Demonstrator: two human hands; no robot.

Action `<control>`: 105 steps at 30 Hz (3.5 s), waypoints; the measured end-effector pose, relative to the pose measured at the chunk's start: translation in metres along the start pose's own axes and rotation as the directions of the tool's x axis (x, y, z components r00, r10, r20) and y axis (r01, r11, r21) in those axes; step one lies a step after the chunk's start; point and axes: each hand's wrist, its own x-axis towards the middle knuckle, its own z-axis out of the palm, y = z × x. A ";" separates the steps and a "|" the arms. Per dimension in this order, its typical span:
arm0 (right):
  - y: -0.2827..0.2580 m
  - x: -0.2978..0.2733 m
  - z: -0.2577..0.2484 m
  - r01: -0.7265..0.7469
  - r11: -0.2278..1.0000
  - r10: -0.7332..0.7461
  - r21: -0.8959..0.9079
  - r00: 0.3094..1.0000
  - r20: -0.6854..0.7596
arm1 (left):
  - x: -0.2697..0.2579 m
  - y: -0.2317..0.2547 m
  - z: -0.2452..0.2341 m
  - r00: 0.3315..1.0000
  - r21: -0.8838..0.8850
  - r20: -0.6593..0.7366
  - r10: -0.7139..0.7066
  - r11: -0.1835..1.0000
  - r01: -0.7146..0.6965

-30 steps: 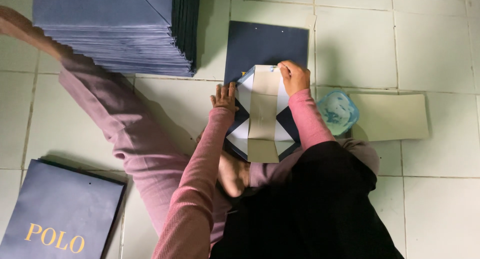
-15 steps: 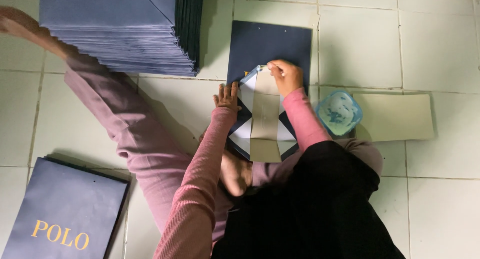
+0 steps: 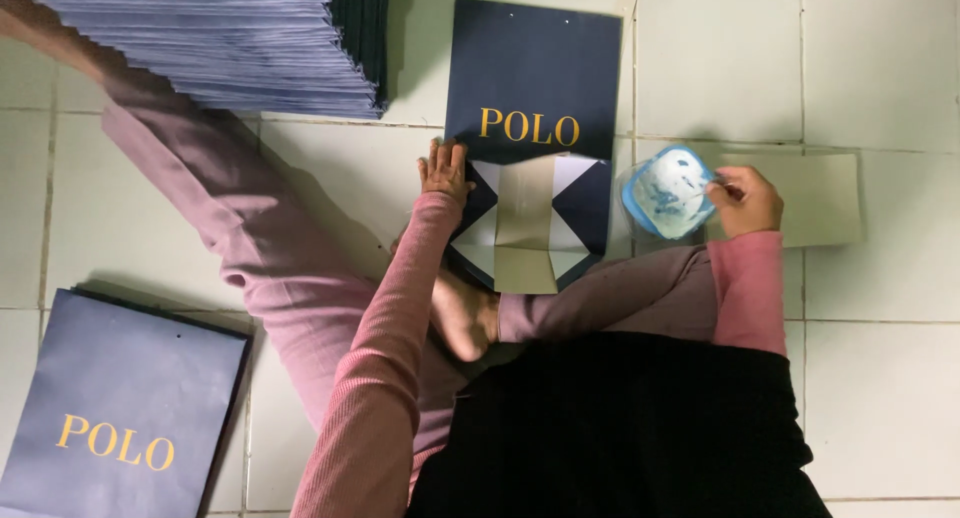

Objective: Assembling the bottom of a paper bag by folding and applying glue with a stick

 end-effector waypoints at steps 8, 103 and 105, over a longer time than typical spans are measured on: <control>-0.117 0.027 0.065 0.380 0.924 -0.366 -0.038 0.908 0.204 | -0.004 0.001 -0.004 0.998 0.053 0.042 -0.050 0.997 0.048; -0.021 0.032 0.253 0.272 0.813 -0.086 -0.515 0.931 0.355 | -0.065 0.072 -0.018 1.000 0.204 -0.002 -0.012 0.979 0.012; 0.004 0.043 0.266 0.283 0.877 -0.134 -0.387 0.920 0.369 | -0.054 0.077 -0.003 0.995 0.229 -0.085 -0.041 0.972 0.060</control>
